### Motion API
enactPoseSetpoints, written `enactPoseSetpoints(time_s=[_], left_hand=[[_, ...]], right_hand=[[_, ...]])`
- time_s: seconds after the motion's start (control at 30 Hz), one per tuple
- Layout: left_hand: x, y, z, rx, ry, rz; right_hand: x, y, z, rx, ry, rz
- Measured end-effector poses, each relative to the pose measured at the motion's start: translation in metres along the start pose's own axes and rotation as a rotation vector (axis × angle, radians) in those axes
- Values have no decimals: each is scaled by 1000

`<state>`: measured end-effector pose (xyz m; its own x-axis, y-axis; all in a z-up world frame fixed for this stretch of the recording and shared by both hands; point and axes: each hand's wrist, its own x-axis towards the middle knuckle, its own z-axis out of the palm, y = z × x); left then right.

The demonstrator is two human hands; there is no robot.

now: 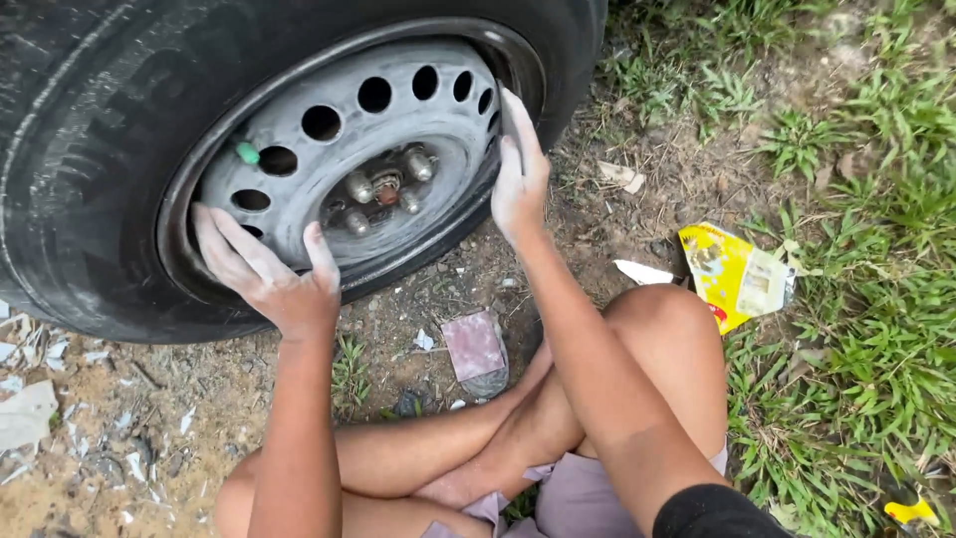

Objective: Sanding the metal rim of a car wheel with sandpaper to prepare the surface for repair or painting.

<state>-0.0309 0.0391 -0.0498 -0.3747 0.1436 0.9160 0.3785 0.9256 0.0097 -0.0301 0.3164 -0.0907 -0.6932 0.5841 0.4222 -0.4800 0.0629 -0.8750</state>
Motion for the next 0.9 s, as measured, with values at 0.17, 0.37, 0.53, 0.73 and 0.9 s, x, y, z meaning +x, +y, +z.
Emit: enactPoseSetpoints(time_s=[0.17, 0.37, 0.53, 0.73, 0.9], left_hand=[[-34, 14, 4, -69, -4, -198], [-71, 48, -5, -414, -174, -771], [-97, 27, -5, -545, -214, -974], [-95, 2, -36, -606, -449, -1019], [-212, -39, -22, -782, -626, -1133]], right_hand=[[-41, 61, 18, 192, 241, 390], [-81, 66, 33, 378, 184, 1033], [-115, 94, 46, 569, 10, 1133], [-164, 50, 91, 713, -465, 1299], [-190, 79, 81, 333, -711, 1265]])
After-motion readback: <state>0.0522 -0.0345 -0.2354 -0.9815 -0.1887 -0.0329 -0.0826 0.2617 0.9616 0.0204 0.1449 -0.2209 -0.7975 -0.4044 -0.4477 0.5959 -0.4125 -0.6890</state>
